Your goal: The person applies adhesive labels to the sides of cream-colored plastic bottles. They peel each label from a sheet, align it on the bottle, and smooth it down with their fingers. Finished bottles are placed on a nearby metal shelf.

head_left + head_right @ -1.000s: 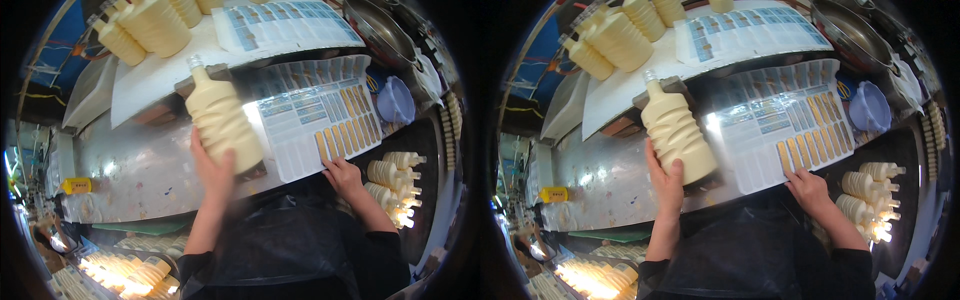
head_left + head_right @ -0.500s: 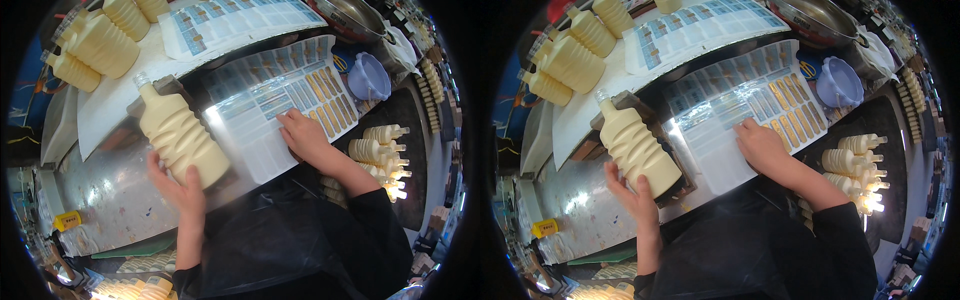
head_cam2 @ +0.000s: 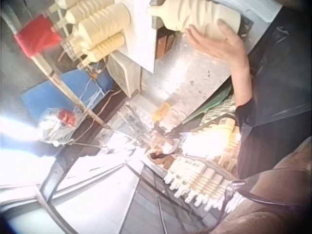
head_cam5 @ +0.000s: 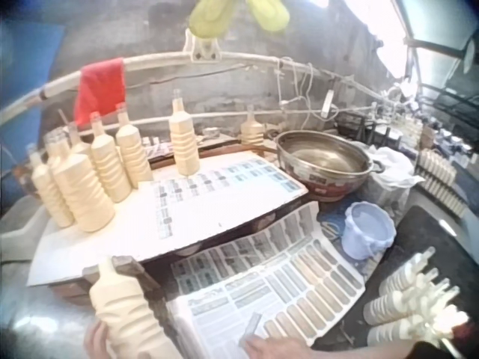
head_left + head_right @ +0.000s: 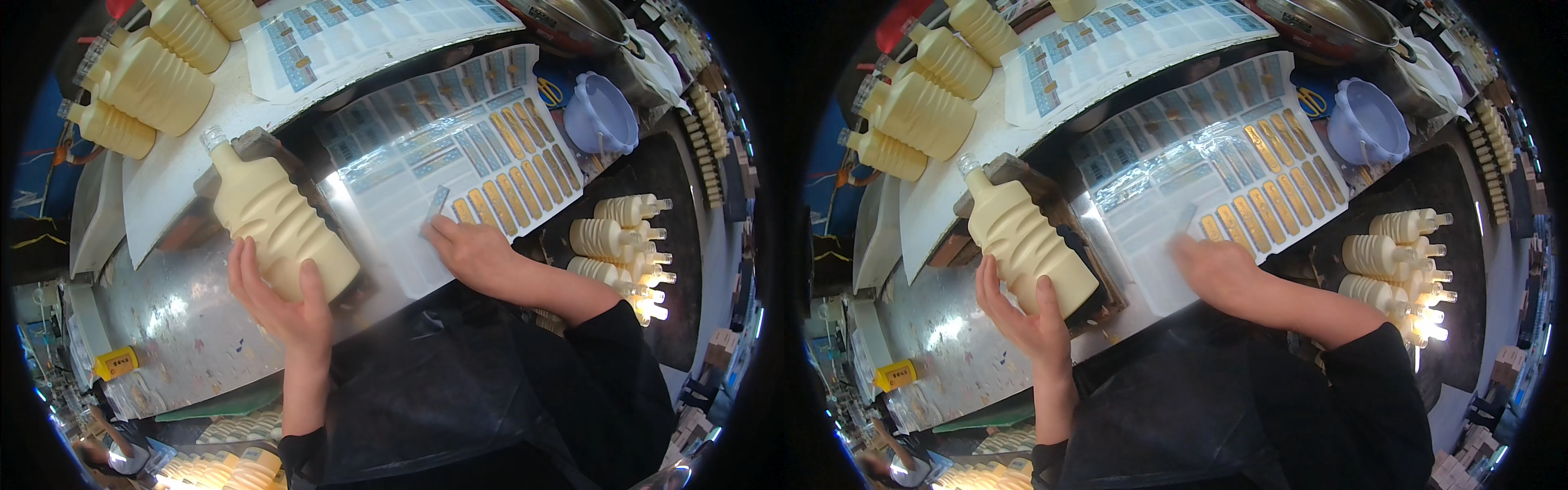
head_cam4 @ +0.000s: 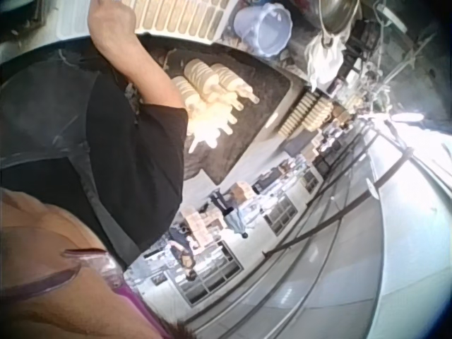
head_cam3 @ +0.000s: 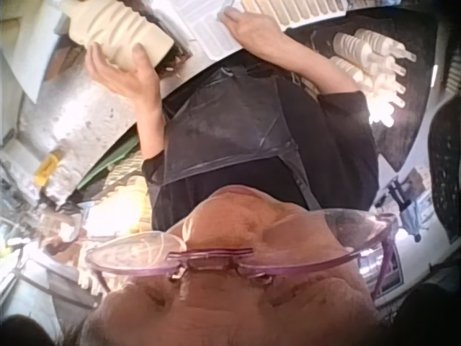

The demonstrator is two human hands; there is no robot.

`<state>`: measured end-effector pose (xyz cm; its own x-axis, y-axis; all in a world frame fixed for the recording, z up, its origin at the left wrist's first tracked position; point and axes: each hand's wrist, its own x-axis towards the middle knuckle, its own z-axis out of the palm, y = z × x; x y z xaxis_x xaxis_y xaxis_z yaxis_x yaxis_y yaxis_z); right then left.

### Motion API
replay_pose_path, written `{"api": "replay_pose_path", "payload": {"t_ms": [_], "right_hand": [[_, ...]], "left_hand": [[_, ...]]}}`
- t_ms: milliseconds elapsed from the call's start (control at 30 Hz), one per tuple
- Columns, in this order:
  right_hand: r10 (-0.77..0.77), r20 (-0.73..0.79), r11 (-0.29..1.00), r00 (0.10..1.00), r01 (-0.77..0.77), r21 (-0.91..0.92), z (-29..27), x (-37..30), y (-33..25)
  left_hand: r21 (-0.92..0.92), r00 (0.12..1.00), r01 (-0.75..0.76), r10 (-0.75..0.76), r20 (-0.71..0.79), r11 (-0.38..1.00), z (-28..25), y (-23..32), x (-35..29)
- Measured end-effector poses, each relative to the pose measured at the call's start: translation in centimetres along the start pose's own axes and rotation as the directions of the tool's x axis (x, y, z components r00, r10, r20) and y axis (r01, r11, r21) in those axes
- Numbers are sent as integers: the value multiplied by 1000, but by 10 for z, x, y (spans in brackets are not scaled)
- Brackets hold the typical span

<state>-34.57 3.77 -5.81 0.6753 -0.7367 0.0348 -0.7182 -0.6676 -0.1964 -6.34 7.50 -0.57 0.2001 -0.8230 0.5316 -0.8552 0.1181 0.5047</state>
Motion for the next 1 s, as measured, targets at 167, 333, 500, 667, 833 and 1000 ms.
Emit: {"api": "replay_pose_path", "payload": {"t_ms": [167,333,500,667,833,1000], "right_hand": [[-123,68,990,990,118,72,-5,-9,-11],[-327,-49,943,944,323,-77,-7,-33,-10],[-351,-93,931,932,358,74,-15,-38,-2],[218,369,576,903,-425,699,-51,13,-8],[202,279,412,939,-340,846,-102,124,-14],[-268,-314,693,911,409,594,-139,204,-65]], "left_hand": [[-286,963,261,-271,4,922,-5,-12,-2],[-679,804,568,-490,337,464,1,-33,9],[-671,786,603,-462,410,431,-10,-25,18],[-576,809,585,-467,357,572,-8,-27,17],[-499,803,596,-479,355,629,-8,-27,20],[-500,826,563,-451,338,658,-9,-37,18]]}}
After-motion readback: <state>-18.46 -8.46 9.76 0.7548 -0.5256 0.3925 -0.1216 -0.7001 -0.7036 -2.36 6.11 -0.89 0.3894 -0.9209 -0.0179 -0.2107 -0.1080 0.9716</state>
